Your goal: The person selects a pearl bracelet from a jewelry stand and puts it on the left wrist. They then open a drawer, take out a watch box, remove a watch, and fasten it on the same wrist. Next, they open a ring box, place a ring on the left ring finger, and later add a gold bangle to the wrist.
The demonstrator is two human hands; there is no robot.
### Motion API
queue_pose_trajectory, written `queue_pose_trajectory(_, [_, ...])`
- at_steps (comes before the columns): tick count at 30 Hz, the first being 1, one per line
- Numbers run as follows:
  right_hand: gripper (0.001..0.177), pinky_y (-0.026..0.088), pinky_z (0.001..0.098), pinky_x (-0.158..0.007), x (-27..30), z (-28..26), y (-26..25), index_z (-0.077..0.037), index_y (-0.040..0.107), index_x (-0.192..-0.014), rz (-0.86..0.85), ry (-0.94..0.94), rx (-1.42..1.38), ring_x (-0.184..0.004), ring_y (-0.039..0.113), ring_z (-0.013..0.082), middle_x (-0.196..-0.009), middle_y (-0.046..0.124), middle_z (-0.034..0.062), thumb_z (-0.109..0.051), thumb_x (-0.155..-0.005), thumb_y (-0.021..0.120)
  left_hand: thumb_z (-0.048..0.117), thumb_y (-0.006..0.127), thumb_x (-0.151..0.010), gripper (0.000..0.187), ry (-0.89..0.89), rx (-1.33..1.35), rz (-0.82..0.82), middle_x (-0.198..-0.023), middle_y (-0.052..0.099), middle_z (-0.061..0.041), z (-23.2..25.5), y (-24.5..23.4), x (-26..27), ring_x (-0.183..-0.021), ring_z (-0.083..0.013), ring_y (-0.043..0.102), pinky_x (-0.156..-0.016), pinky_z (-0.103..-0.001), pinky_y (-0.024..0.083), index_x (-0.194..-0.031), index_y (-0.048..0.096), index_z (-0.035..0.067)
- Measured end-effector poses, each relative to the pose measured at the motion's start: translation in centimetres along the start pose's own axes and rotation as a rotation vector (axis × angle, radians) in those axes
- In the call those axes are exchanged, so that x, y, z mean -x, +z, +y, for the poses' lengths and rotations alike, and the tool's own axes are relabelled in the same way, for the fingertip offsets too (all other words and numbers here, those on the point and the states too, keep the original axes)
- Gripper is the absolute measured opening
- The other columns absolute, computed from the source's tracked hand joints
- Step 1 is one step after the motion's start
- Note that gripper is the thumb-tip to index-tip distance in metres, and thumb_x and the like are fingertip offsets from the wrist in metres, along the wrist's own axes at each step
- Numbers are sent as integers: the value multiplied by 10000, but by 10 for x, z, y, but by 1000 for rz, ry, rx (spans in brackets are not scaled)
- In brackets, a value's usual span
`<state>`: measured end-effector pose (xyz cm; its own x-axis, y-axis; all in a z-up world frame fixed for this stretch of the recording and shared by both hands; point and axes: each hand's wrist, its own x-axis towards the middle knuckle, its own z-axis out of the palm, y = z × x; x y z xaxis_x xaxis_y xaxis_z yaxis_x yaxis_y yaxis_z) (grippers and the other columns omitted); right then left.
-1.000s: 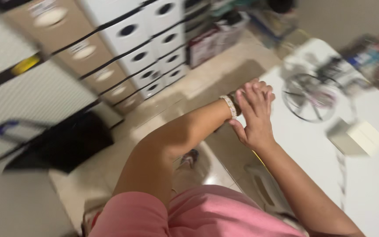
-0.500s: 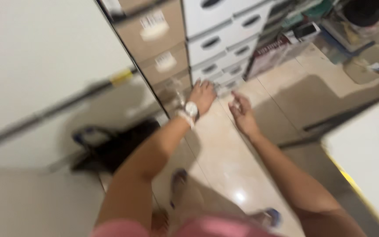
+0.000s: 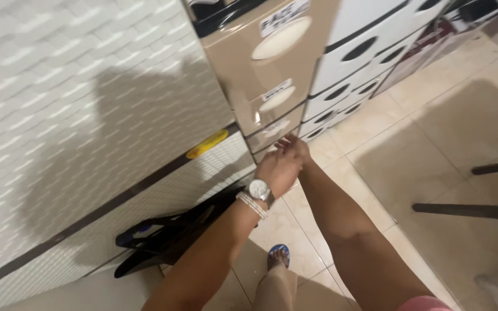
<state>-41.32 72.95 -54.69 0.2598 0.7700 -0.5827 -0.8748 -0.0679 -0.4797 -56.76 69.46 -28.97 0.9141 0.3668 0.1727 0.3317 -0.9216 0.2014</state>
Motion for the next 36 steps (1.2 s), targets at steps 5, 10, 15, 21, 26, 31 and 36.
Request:
queue_pose_trajectory(5, [582,492,484,-929,-44,6,24,-47,517,-1359,63,-18,-54,-1074,585,311,-1191,602,138,-543,-1057,493,261,699,-911,143,-38,87,-61,-963,692,-94,-24,11,15,-923,-314,675,-763,-479,548,-914,702,117])
queue_pose_trajectory(10, [638,534,448,-915,-35,20,22,-104,522,-1336,63,-59,-64,-1043,614,281,-1166,613,97,-639,-996,454,237,719,-864,147,-11,121,-2,-998,688,-95,-38,14,15,-945,-309,674,-765,-463,556,-924,701,103])
queue_pose_trajectory(15, [693,517,406,-900,12,31,-6,-88,546,-1360,34,-98,-66,-1047,617,281,-1235,634,147,-659,-999,392,227,719,-853,241,16,117,-36,-980,683,-108,-35,17,11,-922,-306,681,-713,-456,554,-1024,709,58])
queue_pose_trajectory(21, [655,539,425,-869,88,44,-61,-77,542,-1376,160,-78,-69,-1052,622,299,-1216,617,166,-596,-1019,363,227,673,-909,128,-3,169,-214,-991,700,-82,-15,32,22,-937,-291,685,-744,-452,563,-909,725,110])
queue_pose_trajectory(26, [489,483,371,-813,142,54,-105,-130,561,-1286,245,-103,-127,-1028,606,232,-1156,628,103,-542,-1061,422,215,630,-912,145,23,131,-286,-967,694,-89,5,51,42,-957,-298,667,-770,-460,558,-937,739,122])
queue_pose_trajectory(31, [485,476,361,-811,189,53,-122,-128,580,-1215,367,-54,-87,-992,577,196,-1105,625,68,-559,-1066,414,165,605,-903,148,-20,65,-308,-1021,688,-72,4,62,50,-1028,-290,656,-805,-459,554,-937,745,127])
queue_pose_trajectory(36, [482,507,400,-876,219,47,-118,-109,557,-1305,367,-51,-21,-1077,587,245,-1193,619,106,-502,-1065,416,151,610,-921,150,-66,60,-298,-1086,651,-116,-7,71,36,-1089,-307,610,-904,-444,522,-974,744,112])
